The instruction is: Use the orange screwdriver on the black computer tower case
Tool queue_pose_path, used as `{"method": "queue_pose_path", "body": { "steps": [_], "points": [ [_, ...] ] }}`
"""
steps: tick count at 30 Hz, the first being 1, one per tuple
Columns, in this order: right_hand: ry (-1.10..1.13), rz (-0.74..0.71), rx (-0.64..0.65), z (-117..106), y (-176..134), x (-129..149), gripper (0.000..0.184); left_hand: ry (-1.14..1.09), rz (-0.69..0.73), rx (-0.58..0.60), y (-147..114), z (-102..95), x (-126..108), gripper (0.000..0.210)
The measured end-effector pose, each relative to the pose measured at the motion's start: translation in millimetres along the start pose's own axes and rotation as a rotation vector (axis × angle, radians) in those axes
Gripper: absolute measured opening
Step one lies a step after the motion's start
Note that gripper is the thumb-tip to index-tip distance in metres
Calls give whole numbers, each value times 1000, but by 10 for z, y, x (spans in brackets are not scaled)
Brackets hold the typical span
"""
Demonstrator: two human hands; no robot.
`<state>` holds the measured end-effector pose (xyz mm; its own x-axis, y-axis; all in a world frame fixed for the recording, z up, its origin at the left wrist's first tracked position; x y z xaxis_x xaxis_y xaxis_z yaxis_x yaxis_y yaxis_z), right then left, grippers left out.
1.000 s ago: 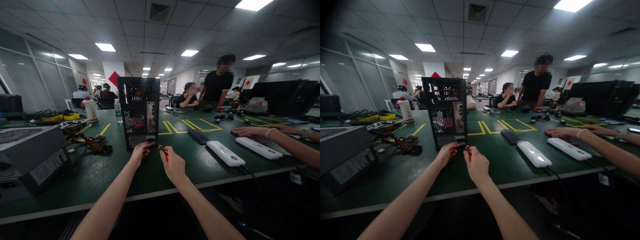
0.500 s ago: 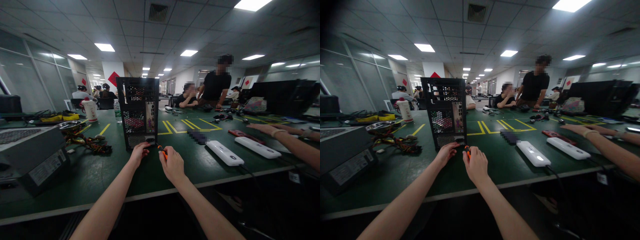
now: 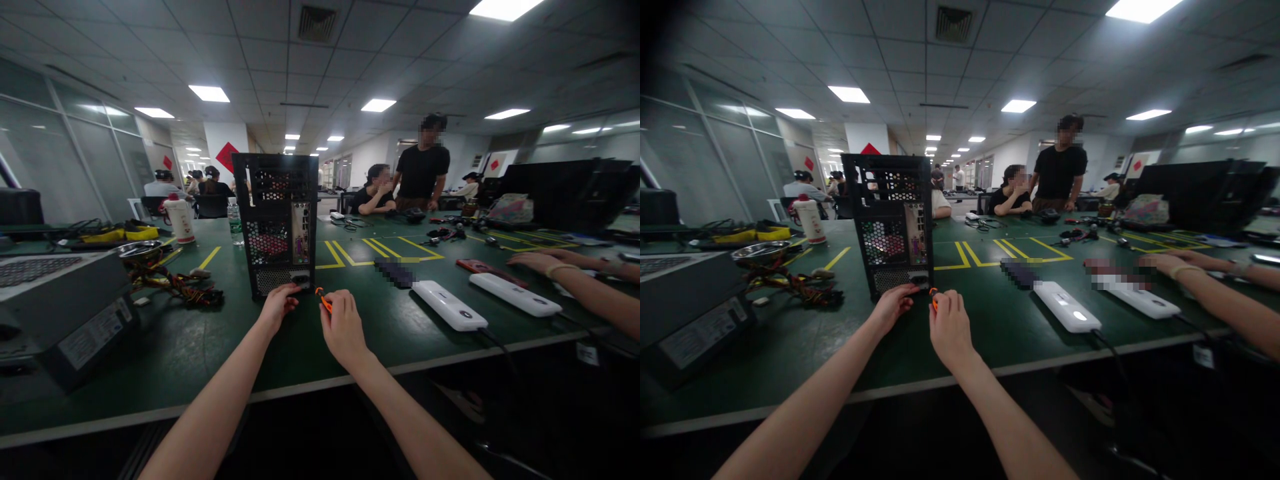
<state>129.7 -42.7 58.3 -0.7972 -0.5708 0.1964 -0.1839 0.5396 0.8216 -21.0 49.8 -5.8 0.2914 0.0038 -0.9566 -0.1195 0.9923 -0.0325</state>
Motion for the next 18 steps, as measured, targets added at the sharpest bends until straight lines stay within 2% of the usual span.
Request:
{"method": "queue_pose_path", "body": {
  "steps": [9, 18],
  "points": [
    [-123, -95, 114, 19, 21, 126, 12, 21, -4, -18, 22, -11, 9, 30],
    [-48, 6, 110, 36, 11, 50, 21, 9, -24, -24, 15, -5, 4, 30]
  ]
}}
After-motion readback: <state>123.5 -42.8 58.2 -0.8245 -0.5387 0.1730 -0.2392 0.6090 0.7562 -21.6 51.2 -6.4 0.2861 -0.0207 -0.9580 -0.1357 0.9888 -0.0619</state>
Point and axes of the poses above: each hand's wrist, its own y-axis towards the middle knuckle, its own z-axis out of the palm, x = y × z, the point moved 6 cm from there along y, towards the middle knuckle, and after that the axes turned 1 degree about -x, right-handed, at the moved point
